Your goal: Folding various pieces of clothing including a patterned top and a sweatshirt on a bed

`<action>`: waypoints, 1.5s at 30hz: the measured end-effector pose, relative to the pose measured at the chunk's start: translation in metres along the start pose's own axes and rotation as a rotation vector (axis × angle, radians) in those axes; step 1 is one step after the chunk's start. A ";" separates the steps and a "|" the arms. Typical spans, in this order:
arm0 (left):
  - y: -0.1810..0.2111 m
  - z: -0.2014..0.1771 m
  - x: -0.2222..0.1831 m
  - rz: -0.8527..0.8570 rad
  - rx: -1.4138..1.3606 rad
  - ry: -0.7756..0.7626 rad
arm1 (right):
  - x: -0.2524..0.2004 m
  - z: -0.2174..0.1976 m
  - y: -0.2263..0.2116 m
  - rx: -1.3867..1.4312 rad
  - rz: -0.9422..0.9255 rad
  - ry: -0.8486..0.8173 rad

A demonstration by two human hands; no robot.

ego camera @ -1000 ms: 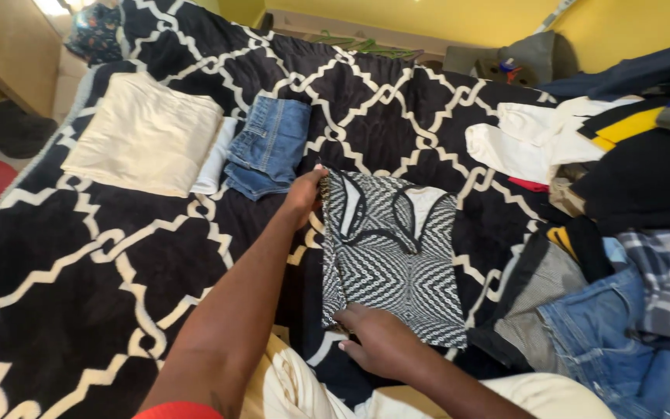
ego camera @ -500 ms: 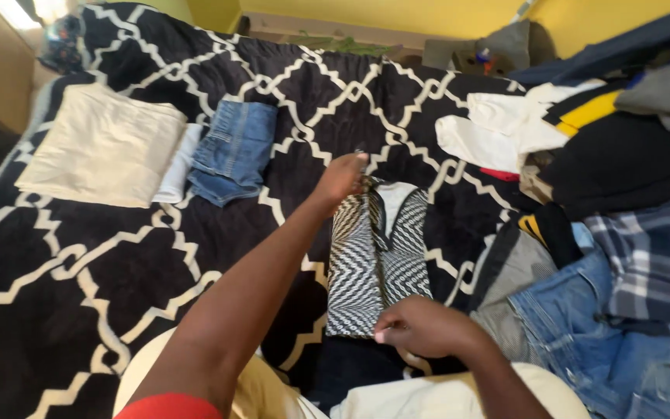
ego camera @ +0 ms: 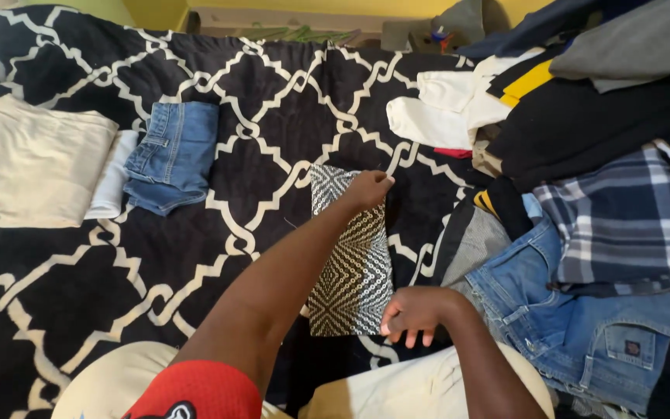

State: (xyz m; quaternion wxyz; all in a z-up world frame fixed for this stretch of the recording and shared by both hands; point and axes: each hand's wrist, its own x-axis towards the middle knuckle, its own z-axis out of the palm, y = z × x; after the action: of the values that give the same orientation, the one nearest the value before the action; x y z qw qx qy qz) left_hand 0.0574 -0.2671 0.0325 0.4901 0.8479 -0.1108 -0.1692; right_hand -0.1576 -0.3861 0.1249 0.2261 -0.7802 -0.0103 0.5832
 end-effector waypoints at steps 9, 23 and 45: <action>0.001 -0.005 -0.088 0.184 0.238 0.168 | 0.038 -0.017 0.042 0.135 -0.095 0.205; -0.064 -0.040 -0.185 0.327 1.049 -0.122 | 0.151 -0.042 0.054 -0.012 -0.372 0.961; -0.081 -0.002 -0.191 0.411 0.990 -0.248 | 0.250 -0.226 0.002 0.068 -0.299 1.309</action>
State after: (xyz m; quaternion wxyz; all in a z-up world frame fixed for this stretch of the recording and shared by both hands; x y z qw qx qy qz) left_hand -0.1159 -0.1578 -0.0031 0.0389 0.9118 -0.3973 -0.0962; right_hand 0.1282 -0.3944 -0.0532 0.2885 -0.9555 0.0392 -0.0478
